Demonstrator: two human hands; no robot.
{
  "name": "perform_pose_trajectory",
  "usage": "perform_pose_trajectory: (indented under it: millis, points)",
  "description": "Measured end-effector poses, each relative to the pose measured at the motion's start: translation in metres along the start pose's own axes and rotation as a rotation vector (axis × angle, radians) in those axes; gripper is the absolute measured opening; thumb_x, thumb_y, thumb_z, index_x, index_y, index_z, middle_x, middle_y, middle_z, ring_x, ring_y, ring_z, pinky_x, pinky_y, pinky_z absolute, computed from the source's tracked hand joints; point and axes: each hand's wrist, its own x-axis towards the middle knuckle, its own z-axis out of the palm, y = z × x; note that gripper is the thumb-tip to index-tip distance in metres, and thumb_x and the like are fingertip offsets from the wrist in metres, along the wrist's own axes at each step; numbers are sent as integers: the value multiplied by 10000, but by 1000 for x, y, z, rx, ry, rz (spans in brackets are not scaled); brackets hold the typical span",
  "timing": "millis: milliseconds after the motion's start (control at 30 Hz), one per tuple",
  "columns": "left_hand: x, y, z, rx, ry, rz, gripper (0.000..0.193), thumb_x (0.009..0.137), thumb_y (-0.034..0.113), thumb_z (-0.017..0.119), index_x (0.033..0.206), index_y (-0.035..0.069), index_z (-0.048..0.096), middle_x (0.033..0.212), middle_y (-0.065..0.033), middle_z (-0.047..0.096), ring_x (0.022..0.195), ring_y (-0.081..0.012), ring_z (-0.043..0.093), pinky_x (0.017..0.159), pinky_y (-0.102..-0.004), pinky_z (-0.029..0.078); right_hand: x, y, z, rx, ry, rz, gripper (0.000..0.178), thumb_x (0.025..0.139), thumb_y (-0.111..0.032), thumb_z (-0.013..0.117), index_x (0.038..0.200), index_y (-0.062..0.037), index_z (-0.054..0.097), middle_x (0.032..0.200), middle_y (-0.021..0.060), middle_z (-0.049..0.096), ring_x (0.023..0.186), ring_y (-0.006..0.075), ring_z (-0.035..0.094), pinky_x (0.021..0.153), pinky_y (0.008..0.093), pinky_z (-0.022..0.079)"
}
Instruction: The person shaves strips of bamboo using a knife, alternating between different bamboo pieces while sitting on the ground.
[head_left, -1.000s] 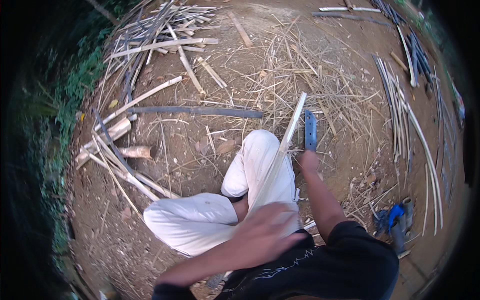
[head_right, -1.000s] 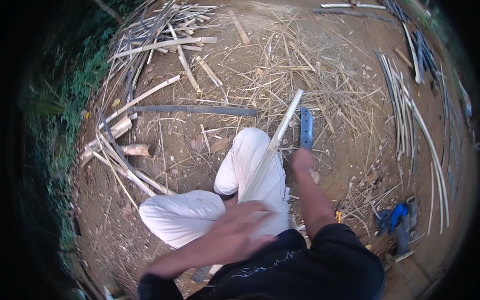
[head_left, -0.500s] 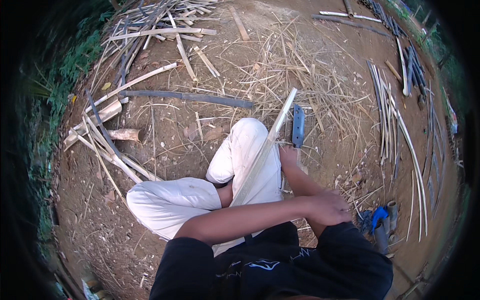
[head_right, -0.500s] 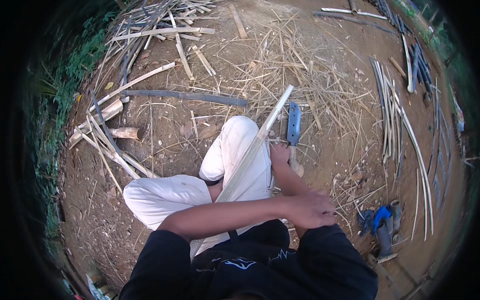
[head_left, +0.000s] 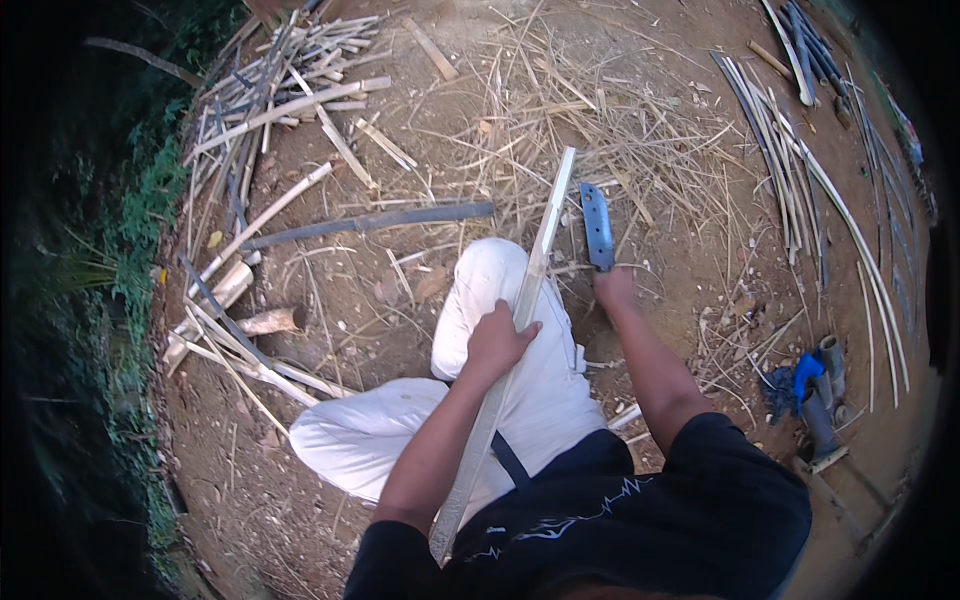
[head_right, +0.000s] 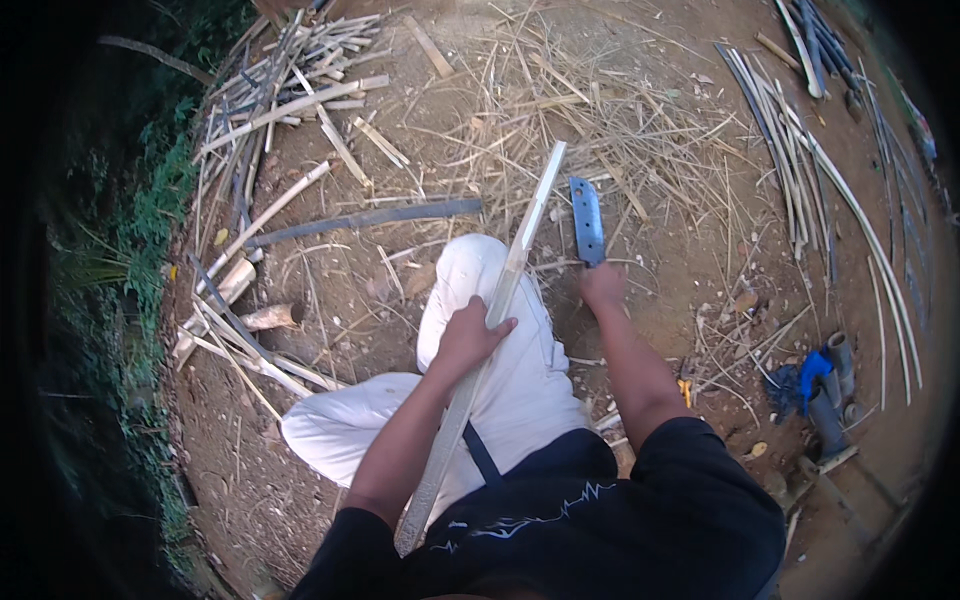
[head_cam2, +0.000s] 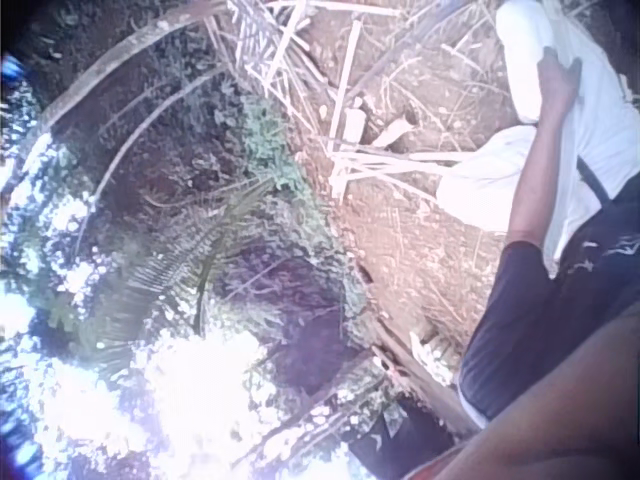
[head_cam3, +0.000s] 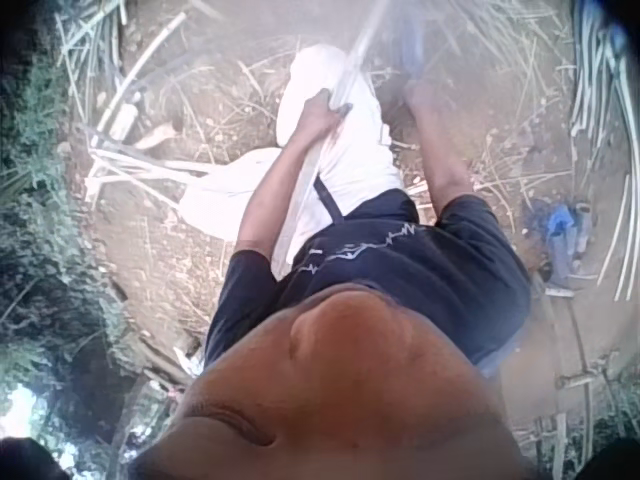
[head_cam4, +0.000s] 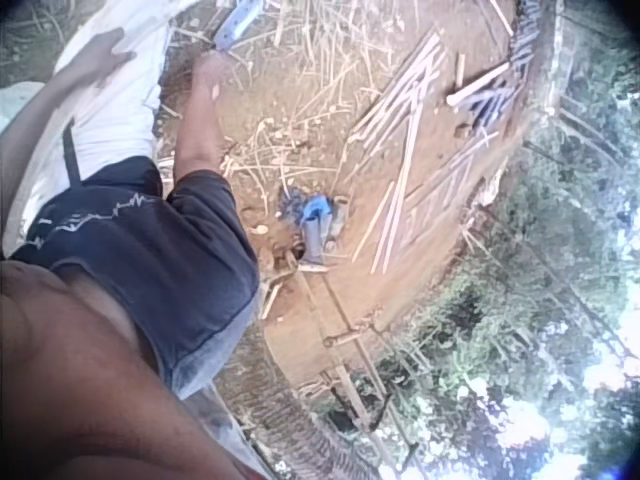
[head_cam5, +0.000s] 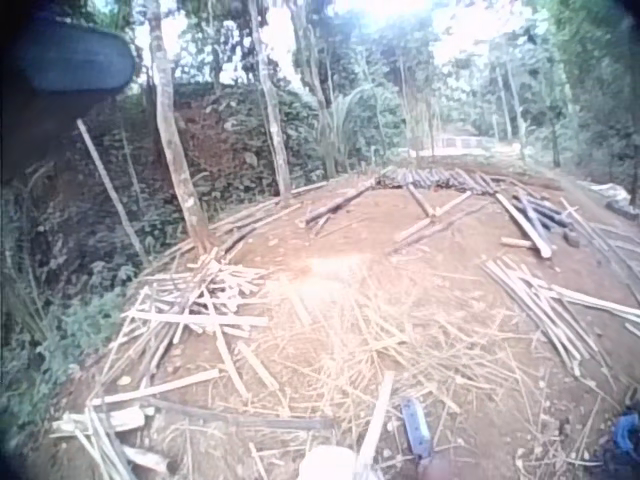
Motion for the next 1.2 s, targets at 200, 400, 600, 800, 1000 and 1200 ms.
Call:
perform_pose_trajectory:
  millis: [200,400,600,800,1000,1200]
  points:
    - [-24,-1,-47,-502,-34,-139,352,895,257,717,993,-36,551,665,-104,617,414,-149,559,380,-305,438,-35,18,36,15,88,61,598,858,-389,680,1255,31,523,1296,325,496,1195,419,507,1041,527,383]
    - [-51,-33,-152,-451,489,175,310,906,245,714,962,-13,550,660,-76,632,431,-92,537,346,-281,418,-14,21,46,17,-106,31,635,789,-340,780,1246,20,527,1207,267,593,1147,424,569,980,490,467]
    - [-74,-53,-253,-739,670,293,279,1026,282,496,1025,3,511,581,-13,474,365,-63,367,342,-243,308,4,10,17,198,52,220,520,707,-369,777,1008,45,686,971,261,697,950,413,680,822,500,531]
    - [-122,-40,-312,-1281,389,548,484,1062,439,267,1087,18,503,632,-22,428,346,-84,367,324,-243,333,9,-6,-15,620,45,123,391,795,-268,716,1029,39,653,807,172,675,617,277,670,551,406,522]
    - [-138,-47,-304,-1383,494,556,493,1065,456,260,1116,36,513,615,10,357,368,-55,253,328,-235,272,-100,-112,-115,1158,-85,-151,252,926,-187,631,1093,-3,592,723,29,550,526,111,532,465,303,451]
    - [-163,-44,-300,-1288,383,297,461,1072,428,280,1086,32,517,593,44,302,380,-33,237,340,-222,229,-166,-168,-163,1290,-100,-626,221,913,-41,598,1125,-1,549,823,15,576,701,89,563,659,243,484]
